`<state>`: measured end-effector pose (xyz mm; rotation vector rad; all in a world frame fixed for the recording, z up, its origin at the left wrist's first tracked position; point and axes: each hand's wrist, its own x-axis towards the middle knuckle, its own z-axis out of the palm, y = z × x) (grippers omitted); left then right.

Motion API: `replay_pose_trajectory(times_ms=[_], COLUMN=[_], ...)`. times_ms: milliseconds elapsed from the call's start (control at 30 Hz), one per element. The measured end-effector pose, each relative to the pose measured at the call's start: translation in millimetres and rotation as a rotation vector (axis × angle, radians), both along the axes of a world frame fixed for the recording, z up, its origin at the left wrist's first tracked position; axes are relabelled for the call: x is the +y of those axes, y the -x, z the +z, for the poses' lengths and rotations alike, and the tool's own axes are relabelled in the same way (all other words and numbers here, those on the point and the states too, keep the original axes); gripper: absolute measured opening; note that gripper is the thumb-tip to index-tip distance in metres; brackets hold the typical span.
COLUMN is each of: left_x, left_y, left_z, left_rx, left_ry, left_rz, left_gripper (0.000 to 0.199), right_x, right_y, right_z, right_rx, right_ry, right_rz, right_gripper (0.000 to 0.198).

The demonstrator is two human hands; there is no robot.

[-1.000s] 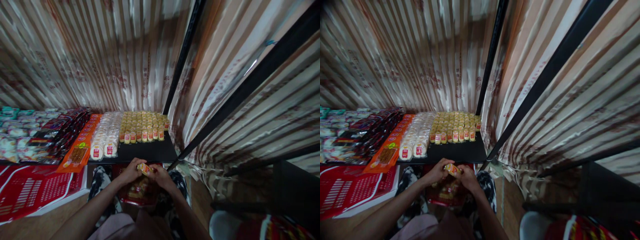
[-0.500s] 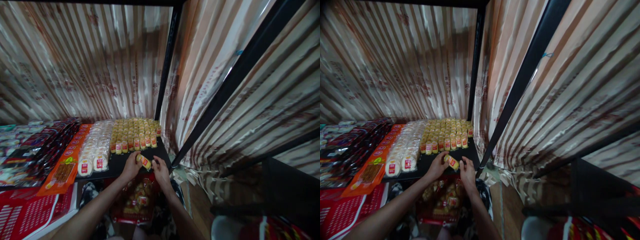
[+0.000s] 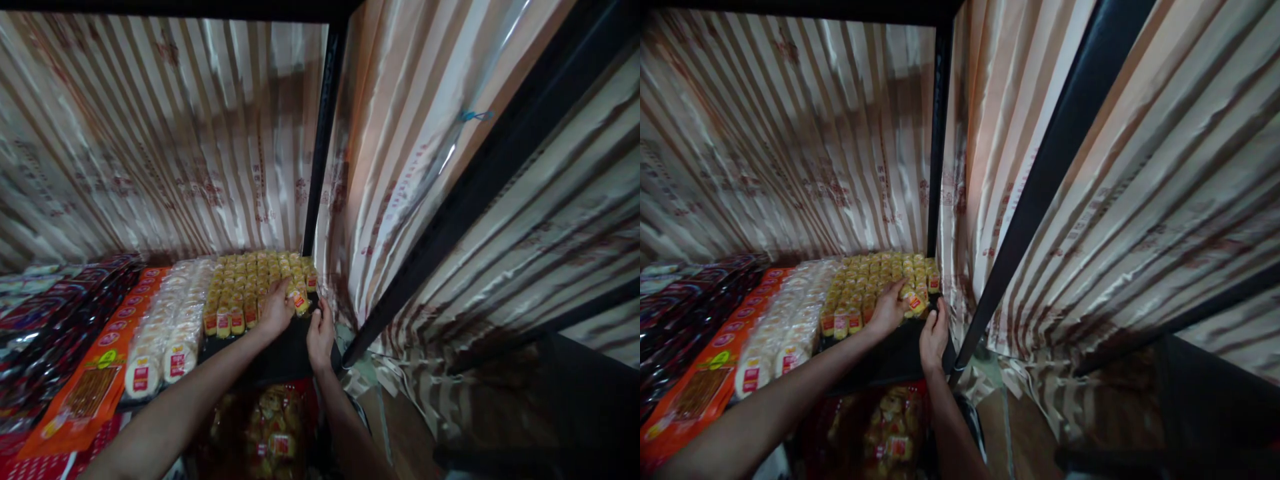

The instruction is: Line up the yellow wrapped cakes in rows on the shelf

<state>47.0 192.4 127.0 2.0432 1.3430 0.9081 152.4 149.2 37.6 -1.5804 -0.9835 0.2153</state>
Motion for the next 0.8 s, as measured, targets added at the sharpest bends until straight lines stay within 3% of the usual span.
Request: replay_pose_trajectory(times_ms=[200,400,667,800], left_x=[25,45,64,71], left_y=[-36,-61,-76,-80], left_z=[-3.3,-7.2,-16.2,-25.6], left_rx=[0.051,0.165,0.301,0.284], left_ry=[-0.076,-0.057,-0.144,-0.106], left_rz=[-0.087,-0.128,-0.214,-0.212], left_gripper=[0.043,0.042,0.04,0.035], right_x=[-1,11,26,31], right_y=[-3,-11,-19,-17], right_z=[6,-5,-27,-35], right_rx=[-0.04,-0.14,-0.155,-0.207], right_ry=[-0.047,-0.032,0.078,0.177], right_rz=[0.039,0.102,0.149,0.161], right_gripper=[0.049,0.048,0.054,0.054])
